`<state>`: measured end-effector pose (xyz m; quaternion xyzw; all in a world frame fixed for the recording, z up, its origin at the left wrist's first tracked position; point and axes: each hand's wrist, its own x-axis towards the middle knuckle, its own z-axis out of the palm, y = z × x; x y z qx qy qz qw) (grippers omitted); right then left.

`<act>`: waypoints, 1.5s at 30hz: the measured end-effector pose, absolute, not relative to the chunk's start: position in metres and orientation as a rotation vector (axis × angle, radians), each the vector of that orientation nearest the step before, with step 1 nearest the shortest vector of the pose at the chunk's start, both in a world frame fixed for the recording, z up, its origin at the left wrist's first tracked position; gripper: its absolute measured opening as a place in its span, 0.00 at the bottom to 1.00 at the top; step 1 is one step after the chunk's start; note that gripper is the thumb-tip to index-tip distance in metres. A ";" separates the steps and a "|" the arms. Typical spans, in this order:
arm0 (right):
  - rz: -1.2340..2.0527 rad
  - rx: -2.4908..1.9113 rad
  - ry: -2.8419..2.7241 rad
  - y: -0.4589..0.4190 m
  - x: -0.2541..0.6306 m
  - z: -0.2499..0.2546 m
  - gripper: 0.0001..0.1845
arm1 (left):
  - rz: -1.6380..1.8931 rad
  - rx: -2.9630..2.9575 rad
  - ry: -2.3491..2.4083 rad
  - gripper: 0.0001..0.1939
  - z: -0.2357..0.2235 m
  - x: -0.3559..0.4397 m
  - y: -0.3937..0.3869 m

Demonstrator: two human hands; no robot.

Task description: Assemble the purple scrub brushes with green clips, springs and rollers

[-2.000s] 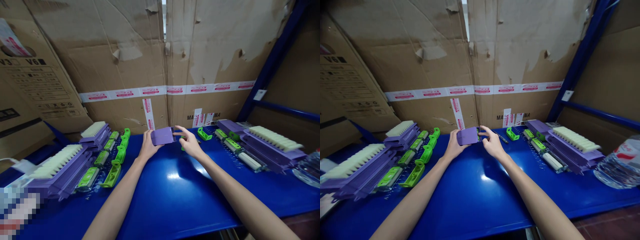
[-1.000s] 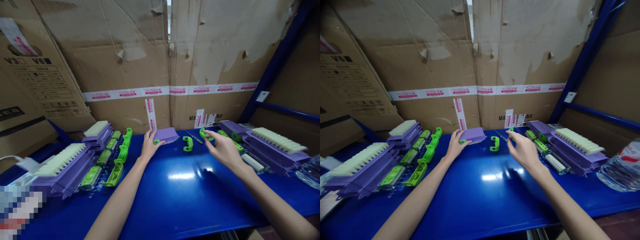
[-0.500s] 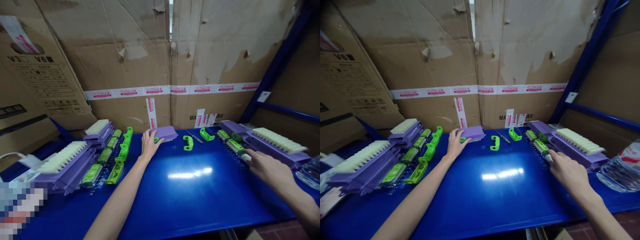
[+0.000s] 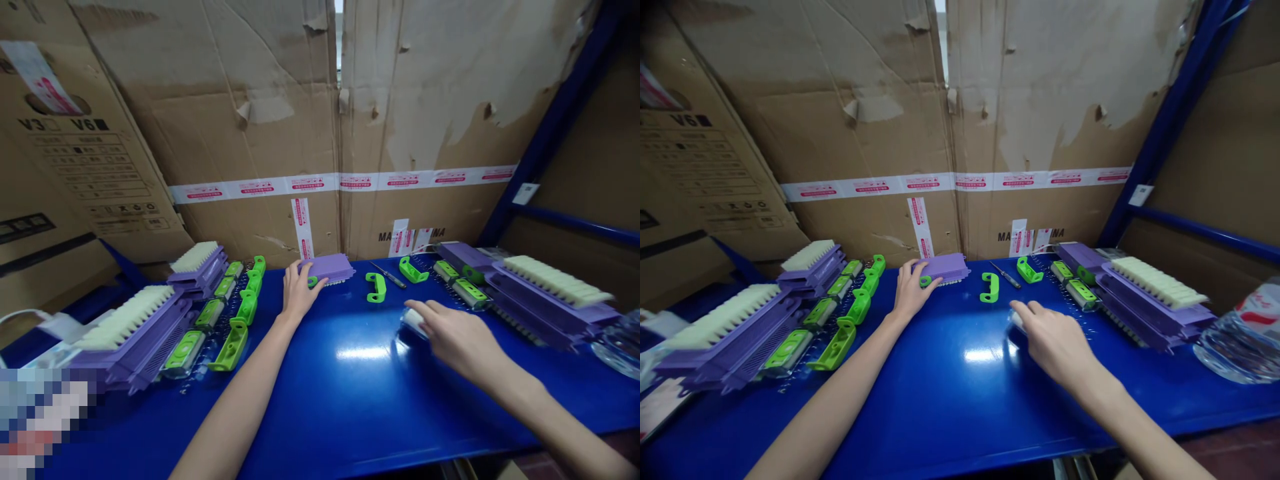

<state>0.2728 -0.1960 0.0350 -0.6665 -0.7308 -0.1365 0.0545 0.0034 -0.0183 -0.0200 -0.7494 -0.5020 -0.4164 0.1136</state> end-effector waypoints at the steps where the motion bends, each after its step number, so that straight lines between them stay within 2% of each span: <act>1: -0.375 -2.047 -2.294 -0.190 0.264 0.034 0.23 | -1.222 -2.200 -1.475 0.24 -0.020 0.003 -0.018; 4: -0.292 -2.082 -2.411 -0.174 0.248 0.036 0.25 | -1.228 -2.203 -1.488 0.24 -0.020 0.004 -0.018; 9: -0.411 -2.075 -2.346 -0.160 0.239 0.044 0.22 | -1.241 -2.206 -1.492 0.24 -0.020 0.004 -0.019; 11: -0.362 -2.133 -2.313 -0.155 0.239 0.045 0.22 | -1.245 -2.213 -1.494 0.24 -0.020 0.004 -0.019; 16: 0.139 -2.117 -2.212 -0.139 0.248 0.045 0.21 | -1.248 -2.223 -1.502 0.24 -0.020 0.004 -0.019; 20: 0.908 -1.622 -1.655 -0.127 0.258 0.052 0.24 | -1.276 -2.219 -1.480 0.23 -0.021 0.004 -0.019; 22: 1.172 -1.340 -1.329 -0.123 0.261 0.057 0.24 | -1.284 -2.220 -1.469 0.23 -0.021 0.004 -0.019; 25: 1.287 -1.158 -1.071 -0.122 0.261 0.060 0.20 | -1.281 -2.230 -1.461 0.23 -0.021 0.004 -0.018; 29: 1.340 -1.132 -1.000 -0.124 0.263 0.057 0.18 | -1.277 -2.234 -1.467 0.23 -0.021 0.004 -0.018; 31: 1.320 -1.246 -1.080 -0.126 0.265 0.055 0.19 | -1.267 -2.236 -1.483 0.23 -0.021 0.004 -0.019; 33: 1.154 -1.483 -1.265 -0.128 0.269 0.053 0.21 | -1.260 -2.237 -1.493 0.24 -0.020 0.004 -0.019; 37: 0.404 -2.013 -1.759 -0.131 0.274 0.049 0.23 | -1.260 -2.235 -1.482 0.24 -0.020 0.004 -0.020; 39: 0.134 -2.200 -1.902 -0.133 0.275 0.047 0.23 | -1.263 -2.232 -1.476 0.24 -0.020 0.003 -0.019; 45: -0.014 -2.348 -2.091 -0.132 0.277 0.047 0.24 | -1.259 -2.230 -1.471 0.23 -0.021 0.003 -0.018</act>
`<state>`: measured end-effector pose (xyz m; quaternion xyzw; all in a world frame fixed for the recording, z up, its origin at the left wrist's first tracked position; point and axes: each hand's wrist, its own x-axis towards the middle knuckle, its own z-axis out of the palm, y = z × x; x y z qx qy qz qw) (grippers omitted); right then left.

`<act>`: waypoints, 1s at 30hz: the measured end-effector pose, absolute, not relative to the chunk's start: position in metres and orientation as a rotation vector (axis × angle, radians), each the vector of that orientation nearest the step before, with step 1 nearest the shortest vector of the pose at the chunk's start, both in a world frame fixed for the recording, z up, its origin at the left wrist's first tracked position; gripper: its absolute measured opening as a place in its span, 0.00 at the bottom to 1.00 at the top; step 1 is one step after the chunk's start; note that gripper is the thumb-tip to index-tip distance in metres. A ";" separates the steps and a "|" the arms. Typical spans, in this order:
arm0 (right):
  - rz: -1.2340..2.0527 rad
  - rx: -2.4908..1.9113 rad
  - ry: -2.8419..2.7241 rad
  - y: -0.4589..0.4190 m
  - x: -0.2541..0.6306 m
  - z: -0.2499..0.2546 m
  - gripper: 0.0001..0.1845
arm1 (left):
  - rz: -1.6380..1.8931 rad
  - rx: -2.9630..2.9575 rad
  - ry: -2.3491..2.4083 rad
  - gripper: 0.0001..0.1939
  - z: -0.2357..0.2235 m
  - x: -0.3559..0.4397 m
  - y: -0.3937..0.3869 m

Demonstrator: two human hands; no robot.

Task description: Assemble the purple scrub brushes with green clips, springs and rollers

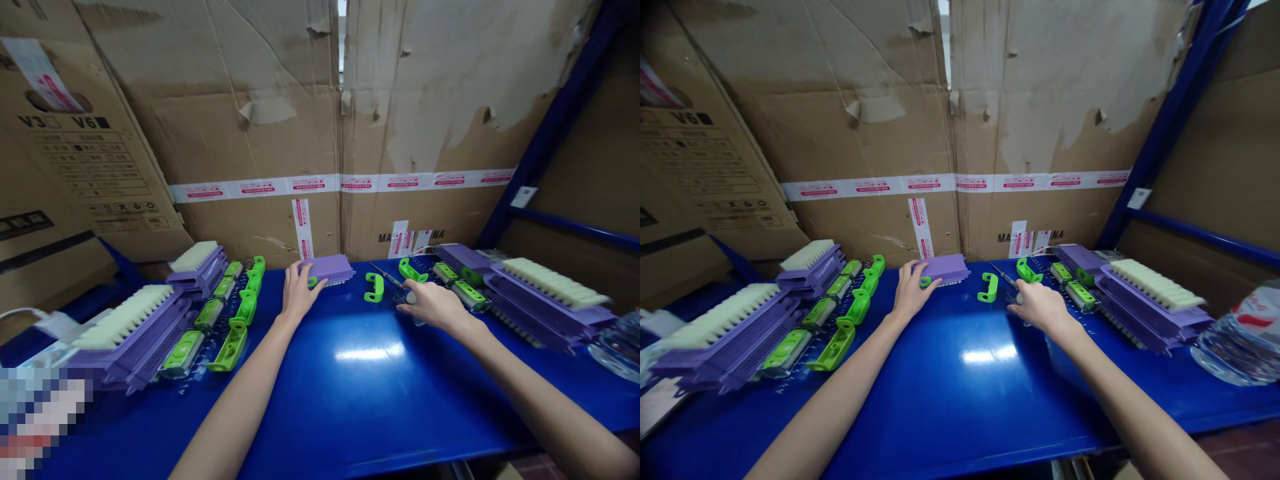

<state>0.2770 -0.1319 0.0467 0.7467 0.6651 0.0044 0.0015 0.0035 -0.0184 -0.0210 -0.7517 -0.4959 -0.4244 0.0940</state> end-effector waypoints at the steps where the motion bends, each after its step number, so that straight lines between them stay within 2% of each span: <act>1: 0.034 2.353 2.091 -0.131 0.278 0.048 0.26 | -1.257 -2.227 -1.473 0.23 -0.021 0.004 -0.018; 5: 0.058 2.655 2.184 -0.129 0.274 0.058 0.28 | -1.263 -2.214 -1.450 0.23 -0.020 0.004 -0.019; 8: -0.206 2.938 2.461 -0.124 0.259 0.062 0.23 | -1.261 -2.195 -1.428 0.24 -0.019 0.003 -0.019; 11: -0.950 2.929 2.699 -0.114 0.233 0.058 0.20 | -1.241 -2.169 -1.401 0.27 -0.018 0.003 -0.021; 14: -1.817 2.830 2.515 -0.099 0.204 0.050 0.21 | -1.219 -2.161 -1.392 0.29 -0.017 0.003 -0.022; 17: -2.285 2.805 2.226 -0.083 0.183 0.041 0.22 | -1.218 -2.161 -1.437 0.29 -0.016 0.003 -0.023; 18: -2.323 2.797 2.156 -0.079 0.179 0.037 0.23 | -1.220 -2.163 -1.448 0.28 -0.016 0.003 -0.023; 20: -2.181 2.821 2.126 -0.071 0.175 0.026 0.24 | -1.231 -2.174 -1.445 0.26 -0.016 0.003 -0.022; 25: -1.373 2.922 2.419 -0.062 0.182 0.002 0.26 | -1.334 -2.276 -1.352 0.23 -0.016 0.000 -0.019; 27: -1.248 2.944 2.472 -0.062 0.184 -0.002 0.27 | -1.375 -2.298 -1.324 0.23 -0.016 -0.001 -0.018; 30: -1.241 2.999 2.518 -0.066 0.183 -0.004 0.27 | -1.403 -2.317 -1.299 0.23 -0.017 -0.001 -0.016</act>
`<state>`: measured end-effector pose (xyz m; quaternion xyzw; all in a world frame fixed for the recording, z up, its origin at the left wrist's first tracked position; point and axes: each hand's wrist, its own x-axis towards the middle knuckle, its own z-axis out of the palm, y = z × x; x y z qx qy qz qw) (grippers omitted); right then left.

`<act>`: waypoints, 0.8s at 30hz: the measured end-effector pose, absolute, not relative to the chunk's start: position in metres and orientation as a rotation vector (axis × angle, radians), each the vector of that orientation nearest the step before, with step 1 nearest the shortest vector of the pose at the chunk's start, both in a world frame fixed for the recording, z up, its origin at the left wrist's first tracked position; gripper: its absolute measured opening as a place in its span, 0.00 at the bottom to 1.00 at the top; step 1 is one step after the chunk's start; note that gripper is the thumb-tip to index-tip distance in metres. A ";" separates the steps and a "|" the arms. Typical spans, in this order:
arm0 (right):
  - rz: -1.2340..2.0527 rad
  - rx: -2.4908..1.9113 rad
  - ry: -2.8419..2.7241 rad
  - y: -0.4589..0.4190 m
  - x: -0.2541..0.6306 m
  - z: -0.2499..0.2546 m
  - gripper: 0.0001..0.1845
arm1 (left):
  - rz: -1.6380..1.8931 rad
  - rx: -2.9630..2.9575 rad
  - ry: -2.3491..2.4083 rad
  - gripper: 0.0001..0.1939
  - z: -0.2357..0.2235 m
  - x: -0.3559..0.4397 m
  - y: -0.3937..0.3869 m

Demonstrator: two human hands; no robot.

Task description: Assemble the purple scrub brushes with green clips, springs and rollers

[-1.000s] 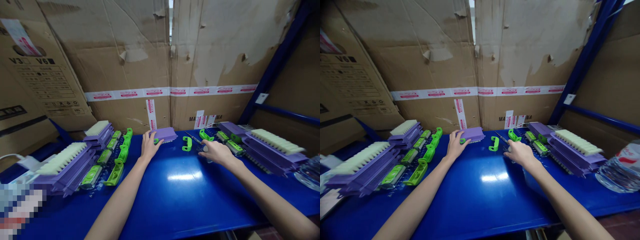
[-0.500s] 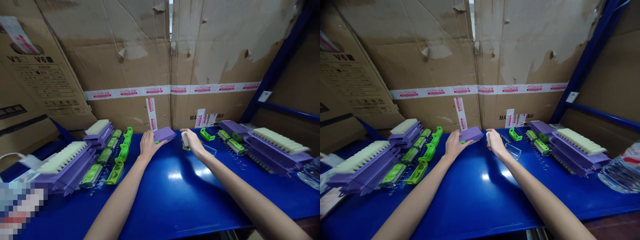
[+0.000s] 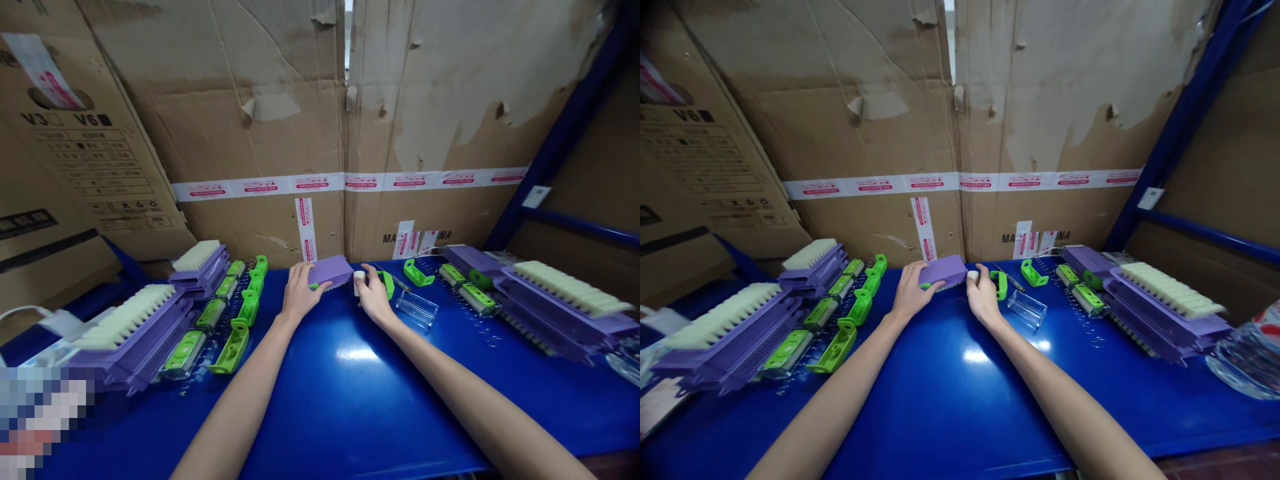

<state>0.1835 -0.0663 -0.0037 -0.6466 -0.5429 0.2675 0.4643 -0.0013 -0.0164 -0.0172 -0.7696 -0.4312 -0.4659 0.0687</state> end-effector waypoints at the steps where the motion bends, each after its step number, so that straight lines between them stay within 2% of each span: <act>1: 0.665 -1.562 -1.311 -0.068 0.182 -0.003 0.27 | -1.408 -2.325 -1.292 0.23 -0.017 -0.002 -0.016; 7: 0.726 -1.416 -1.150 -0.075 0.181 -0.001 0.30 | -1.405 -2.435 -1.203 0.25 -0.014 -0.005 -0.019; 13: 0.772 -1.424 -1.135 -0.069 0.185 -0.004 0.28 | -1.139 -2.503 -1.069 0.29 -0.007 -0.005 -0.028; 19: 0.849 -1.344 -1.132 -0.069 0.184 -0.009 0.28 | -0.788 -2.344 -1.104 0.41 0.000 0.008 -0.040; 24: 0.790 -1.354 -1.191 -0.070 0.187 -0.011 0.26 | -0.766 -2.307 -1.097 0.35 -0.004 0.013 -0.039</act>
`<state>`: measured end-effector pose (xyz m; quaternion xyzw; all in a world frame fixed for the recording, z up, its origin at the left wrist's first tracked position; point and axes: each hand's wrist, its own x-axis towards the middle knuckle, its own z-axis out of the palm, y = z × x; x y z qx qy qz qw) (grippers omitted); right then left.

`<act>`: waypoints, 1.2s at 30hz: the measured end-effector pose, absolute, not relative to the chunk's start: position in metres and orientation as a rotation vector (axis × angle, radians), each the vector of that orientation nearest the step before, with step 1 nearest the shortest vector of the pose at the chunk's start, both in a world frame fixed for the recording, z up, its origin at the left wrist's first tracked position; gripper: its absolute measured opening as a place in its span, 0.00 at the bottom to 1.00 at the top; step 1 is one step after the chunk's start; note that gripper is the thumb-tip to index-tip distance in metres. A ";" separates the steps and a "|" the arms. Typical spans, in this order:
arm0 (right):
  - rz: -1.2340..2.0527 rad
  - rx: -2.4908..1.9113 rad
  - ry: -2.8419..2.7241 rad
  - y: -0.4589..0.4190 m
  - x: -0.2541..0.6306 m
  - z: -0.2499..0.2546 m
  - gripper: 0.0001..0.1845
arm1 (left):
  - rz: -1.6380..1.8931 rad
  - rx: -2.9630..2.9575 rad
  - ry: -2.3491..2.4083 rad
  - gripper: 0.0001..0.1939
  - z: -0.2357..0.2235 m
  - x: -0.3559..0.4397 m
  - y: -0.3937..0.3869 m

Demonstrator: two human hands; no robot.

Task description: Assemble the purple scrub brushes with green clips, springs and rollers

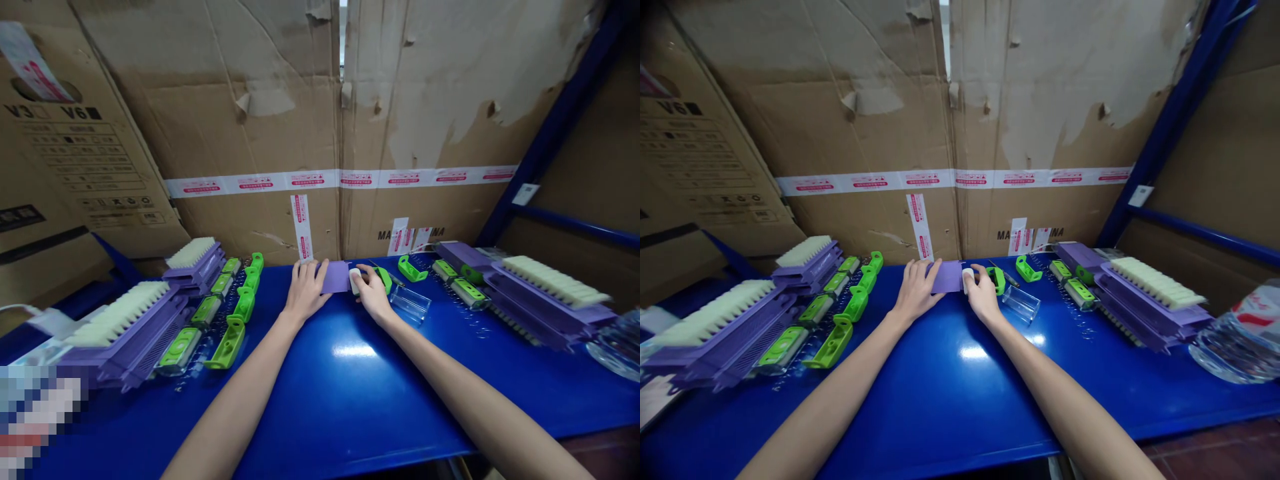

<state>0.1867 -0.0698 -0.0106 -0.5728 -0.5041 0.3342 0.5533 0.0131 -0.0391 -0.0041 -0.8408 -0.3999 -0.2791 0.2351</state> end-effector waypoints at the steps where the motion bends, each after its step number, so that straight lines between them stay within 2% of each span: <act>1: 0.746 -1.349 -1.198 -0.070 0.188 -0.010 0.26 | -0.786 -2.306 -1.082 0.35 -0.006 0.013 -0.038; 6: 0.595 -1.260 -1.108 -0.069 0.191 -0.001 0.26 | -0.879 -2.329 -0.993 0.37 -0.010 0.010 -0.034; 21: 0.838 -1.141 -1.070 -0.064 0.193 0.000 0.26 | -0.926 -2.325 -0.966 0.38 -0.011 0.010 -0.034; 36: 0.347 -1.328 -1.546 -0.073 0.199 0.007 0.26 | -0.974 -2.381 -1.029 0.38 -0.011 0.010 -0.034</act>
